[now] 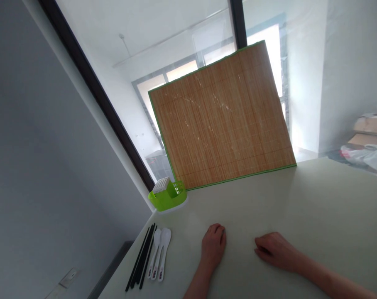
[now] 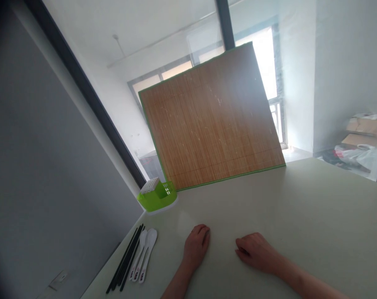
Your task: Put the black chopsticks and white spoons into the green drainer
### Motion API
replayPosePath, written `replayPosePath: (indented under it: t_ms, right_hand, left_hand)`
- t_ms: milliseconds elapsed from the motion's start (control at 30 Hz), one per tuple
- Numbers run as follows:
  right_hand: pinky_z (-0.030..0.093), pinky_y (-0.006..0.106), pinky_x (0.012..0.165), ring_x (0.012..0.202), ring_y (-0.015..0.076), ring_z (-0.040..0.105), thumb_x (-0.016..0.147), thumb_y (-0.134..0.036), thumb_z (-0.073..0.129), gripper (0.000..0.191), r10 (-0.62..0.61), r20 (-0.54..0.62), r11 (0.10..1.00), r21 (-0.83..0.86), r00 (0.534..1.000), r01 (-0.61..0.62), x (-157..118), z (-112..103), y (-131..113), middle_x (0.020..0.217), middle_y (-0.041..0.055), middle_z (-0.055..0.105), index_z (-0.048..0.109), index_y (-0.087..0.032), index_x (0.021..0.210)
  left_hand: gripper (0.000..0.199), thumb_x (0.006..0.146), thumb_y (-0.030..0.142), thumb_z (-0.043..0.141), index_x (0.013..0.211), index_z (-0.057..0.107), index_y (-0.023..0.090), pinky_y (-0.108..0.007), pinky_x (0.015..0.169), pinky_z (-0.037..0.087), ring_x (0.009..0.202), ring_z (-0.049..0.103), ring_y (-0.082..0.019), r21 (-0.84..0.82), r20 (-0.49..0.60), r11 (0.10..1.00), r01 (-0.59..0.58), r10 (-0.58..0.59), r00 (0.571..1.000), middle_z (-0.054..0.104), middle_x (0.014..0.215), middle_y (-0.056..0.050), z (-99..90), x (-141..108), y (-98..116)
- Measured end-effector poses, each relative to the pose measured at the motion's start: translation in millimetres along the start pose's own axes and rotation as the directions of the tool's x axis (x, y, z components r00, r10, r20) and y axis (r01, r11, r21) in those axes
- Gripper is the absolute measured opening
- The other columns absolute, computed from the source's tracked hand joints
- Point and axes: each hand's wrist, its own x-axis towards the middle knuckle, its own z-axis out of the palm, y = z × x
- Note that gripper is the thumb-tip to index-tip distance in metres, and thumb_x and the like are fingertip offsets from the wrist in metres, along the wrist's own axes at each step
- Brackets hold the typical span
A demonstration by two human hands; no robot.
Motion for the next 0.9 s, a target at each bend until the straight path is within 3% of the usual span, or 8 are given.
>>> replayPosePath:
  t_ms: [633, 900]
  right_hand:
    - [0.025, 0.027, 0.057, 0.057, 0.0132, 0.054, 0.093, -0.033, 0.038, 0.028, -0.033, 0.013, 0.999, 0.026, 0.999, 0.033, -3, 13, 8, 0.063, -0.0018, 0.058, 0.047, -0.021, 0.069]
    - [0.033, 0.024, 0.06, 0.06, 0.012, 0.056, 0.092, -0.035, 0.043, 0.026, -0.048, -0.069, 0.993, 0.104, 0.996, 0.055, -11, 29, 15, 0.065, -0.0035, 0.058, 0.049, -0.023, 0.069]
  left_hand:
    - [0.021, 0.087, 0.02, 0.044, 0.102, 0.059, 0.021, -0.034, 0.089, 0.046, 0.099, 0.055, -0.018, 0.004, -0.035, 1.0, -0.004, 0.004, 0.999, 0.06, 0.107, -0.006, 0.2, -3, 3]
    - [0.024, 0.084, 0.018, 0.049, 0.104, 0.06, 0.025, -0.031, 0.091, 0.045, 0.102, 0.055, -0.017, -0.073, -0.025, 0.997, 0.019, -0.021, 0.999, 0.06, 0.111, -0.003, 0.0, -8, 1]
